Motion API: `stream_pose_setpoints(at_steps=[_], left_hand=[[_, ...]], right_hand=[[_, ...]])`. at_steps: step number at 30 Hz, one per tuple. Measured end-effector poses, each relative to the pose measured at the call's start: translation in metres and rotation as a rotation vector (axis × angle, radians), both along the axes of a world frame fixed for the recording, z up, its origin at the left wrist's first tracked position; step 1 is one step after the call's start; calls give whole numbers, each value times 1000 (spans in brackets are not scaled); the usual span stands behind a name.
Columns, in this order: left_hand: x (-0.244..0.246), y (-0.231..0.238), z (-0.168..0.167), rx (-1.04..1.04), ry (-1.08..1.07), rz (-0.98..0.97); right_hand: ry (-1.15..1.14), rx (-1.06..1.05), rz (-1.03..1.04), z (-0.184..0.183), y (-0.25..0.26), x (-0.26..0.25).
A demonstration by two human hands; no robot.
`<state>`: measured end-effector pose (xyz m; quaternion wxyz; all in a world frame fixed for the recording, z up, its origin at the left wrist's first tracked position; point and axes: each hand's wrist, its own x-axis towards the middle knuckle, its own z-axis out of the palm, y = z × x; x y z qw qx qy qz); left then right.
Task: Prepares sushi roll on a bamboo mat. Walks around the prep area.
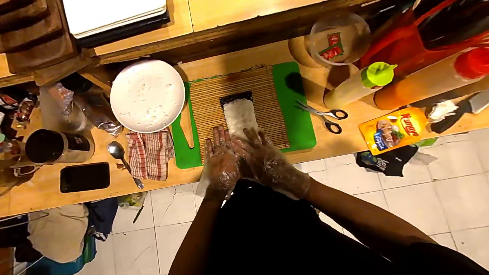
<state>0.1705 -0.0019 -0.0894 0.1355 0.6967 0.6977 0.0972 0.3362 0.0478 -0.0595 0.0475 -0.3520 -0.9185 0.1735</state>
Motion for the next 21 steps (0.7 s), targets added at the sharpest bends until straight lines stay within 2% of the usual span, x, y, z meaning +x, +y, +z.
stream_pose_setpoints(at_steps=[3, 7, 17, 21], left_hand=[[-8, 8, 10, -92, -24, 12], [-13, 17, 16, -113, -60, 7], [-12, 24, 11, -101, -23, -53], [-13, 27, 11, -112, -14, -44]], right_hand=[[29, -43, -103, 5, 4, 2], [-114, -42, -184, 6, 15, -3], [-106, -31, -178, -1, 17, -14], [-83, -48, -188, 10, 20, -16]])
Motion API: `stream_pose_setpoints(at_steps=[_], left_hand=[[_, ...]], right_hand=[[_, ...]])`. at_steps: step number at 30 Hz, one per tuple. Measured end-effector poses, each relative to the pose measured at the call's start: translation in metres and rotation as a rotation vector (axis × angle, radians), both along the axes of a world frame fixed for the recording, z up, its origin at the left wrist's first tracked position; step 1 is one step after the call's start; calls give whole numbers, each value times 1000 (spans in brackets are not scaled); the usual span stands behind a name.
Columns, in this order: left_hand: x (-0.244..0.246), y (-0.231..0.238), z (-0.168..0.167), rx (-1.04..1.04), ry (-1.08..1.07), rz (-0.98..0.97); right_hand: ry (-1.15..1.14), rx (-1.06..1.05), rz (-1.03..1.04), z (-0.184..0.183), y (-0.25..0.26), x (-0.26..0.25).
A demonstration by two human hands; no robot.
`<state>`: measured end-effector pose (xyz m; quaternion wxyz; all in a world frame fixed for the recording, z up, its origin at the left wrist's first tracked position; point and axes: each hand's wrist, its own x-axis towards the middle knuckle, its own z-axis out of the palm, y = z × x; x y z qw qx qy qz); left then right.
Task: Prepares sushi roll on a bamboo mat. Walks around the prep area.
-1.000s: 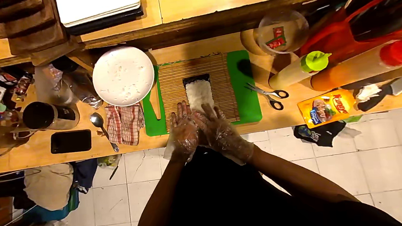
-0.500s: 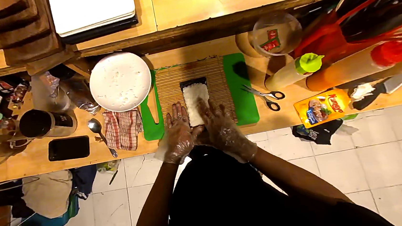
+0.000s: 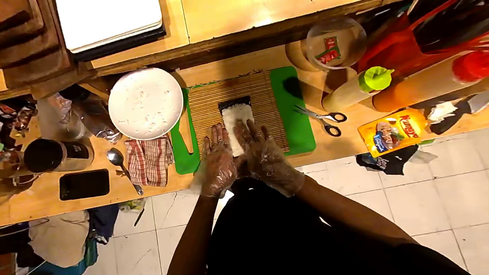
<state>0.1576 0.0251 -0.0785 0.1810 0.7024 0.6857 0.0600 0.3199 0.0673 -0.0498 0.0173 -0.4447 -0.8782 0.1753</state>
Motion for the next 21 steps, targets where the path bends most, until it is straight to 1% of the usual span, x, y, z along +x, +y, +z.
stream_pose_setpoints(at_steps=[3, 6, 12, 17, 19, 21], left_hand=[[-1, -2, 0, -6, 5, -20], [-1, -3, 1, 6, -7, -28], [-2, 3, 3, -28, -16, -17], [-3, -3, -5, 39, -45, -42], [-2, -2, -5, 38, -26, -20], [-2, -2, -1, 21, 5, -1]], right_hand=[[3, -20, -22, 1, 1, -8], [-23, -4, -31, -9, 0, -11], [-19, -24, -35, 1, 2, -18], [29, 25, -11, -14, 1, -17], [48, 29, -21, -16, 2, -15], [12, -10, -46, -9, 2, -12]])
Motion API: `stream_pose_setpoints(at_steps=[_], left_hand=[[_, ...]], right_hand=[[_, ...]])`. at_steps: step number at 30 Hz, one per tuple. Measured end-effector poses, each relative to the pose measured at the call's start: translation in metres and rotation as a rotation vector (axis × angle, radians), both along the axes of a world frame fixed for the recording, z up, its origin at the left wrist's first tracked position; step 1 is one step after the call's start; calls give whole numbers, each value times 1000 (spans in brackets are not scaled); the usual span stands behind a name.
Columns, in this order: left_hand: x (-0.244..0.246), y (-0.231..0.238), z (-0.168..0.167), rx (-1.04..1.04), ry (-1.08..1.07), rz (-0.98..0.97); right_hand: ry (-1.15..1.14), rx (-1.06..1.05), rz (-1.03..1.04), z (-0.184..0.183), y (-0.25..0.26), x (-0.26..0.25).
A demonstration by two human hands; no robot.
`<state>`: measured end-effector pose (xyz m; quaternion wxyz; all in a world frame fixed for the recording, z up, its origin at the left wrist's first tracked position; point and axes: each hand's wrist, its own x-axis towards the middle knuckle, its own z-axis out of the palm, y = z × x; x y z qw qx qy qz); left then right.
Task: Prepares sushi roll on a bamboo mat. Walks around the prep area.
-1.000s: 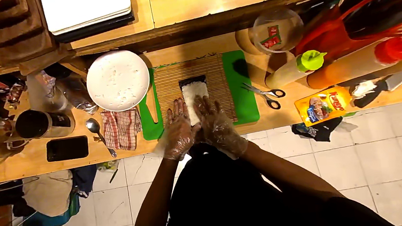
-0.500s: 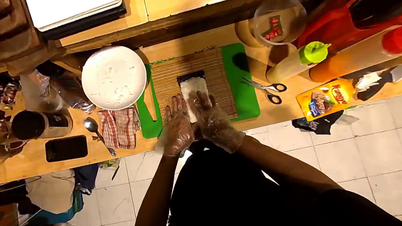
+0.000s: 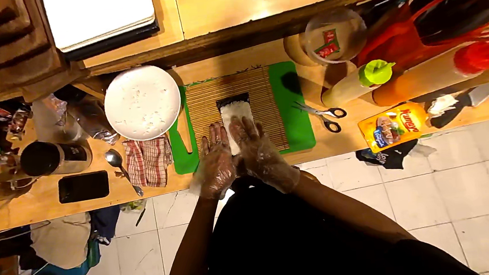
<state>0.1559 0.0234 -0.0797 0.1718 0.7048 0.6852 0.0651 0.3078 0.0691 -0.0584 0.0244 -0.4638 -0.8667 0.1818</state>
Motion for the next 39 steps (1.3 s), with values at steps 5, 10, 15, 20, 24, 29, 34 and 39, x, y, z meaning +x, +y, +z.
stream_pose_setpoints(at_steps=[5, 10, 15, 20, 24, 29, 34, 39], left_hand=[[-1, -7, 4, -15, -35, -54], [0, -6, 2, -1, -40, -53], [0, -8, 4, -27, 23, -18], [-12, -25, -4, 96, -2, 48], [-14, -26, -3, 111, -1, 51], [-11, -7, 10, 42, -15, 18], [-10, 18, -3, 55, -5, 5], [-6, 25, -1, 90, 96, -33]], right_hand=[[21, 19, 60, -7, -13, 3], [6, 29, 66, -3, -15, -1], [68, -53, -30, 15, -10, 19], [87, -41, -252, 16, -13, 71], [59, -43, -308, 4, -18, 84], [63, -55, -302, -1, -17, 74], [64, -59, -251, 0, -3, 56], [58, -42, -224, -6, 3, 53]])
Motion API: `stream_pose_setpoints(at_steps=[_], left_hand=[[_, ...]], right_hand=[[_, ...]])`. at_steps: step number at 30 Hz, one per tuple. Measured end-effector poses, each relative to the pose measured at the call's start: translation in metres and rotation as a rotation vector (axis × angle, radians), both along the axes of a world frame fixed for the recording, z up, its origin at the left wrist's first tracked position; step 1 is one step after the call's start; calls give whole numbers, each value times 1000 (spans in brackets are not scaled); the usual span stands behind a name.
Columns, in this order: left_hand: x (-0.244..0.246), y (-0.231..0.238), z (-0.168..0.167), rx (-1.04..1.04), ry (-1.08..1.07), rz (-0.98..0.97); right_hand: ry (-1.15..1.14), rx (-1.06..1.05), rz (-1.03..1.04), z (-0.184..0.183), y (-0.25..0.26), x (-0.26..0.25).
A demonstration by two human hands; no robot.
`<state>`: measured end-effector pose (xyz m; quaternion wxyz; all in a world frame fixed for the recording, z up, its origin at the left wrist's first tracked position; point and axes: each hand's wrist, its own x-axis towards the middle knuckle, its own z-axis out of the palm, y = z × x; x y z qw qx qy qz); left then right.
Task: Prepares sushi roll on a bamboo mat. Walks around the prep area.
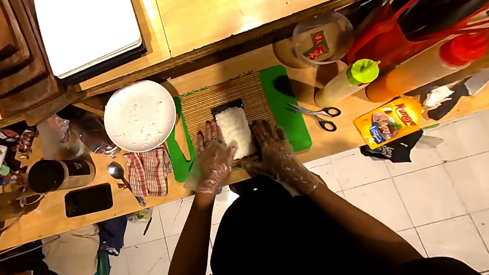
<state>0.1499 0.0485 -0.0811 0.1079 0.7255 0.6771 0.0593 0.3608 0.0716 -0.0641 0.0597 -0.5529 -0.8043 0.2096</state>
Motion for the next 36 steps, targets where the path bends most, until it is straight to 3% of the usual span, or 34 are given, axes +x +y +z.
stream_pose_setpoints(at_steps=[6, 13, 30, 36], left_hand=[[0, 4, -1, 49, 24, -13], [32, -13, 28, -62, 18, -104], [37, -15, 1, -13, -51, -205], [29, -12, 10, -19, -67, -263]], right_hand=[[23, -21, -31, -1, -2, 12], [0, -50, -37, 2, -7, 15], [45, -38, -6, -3, -25, 24], [45, -49, -5, -1, -25, 25]])
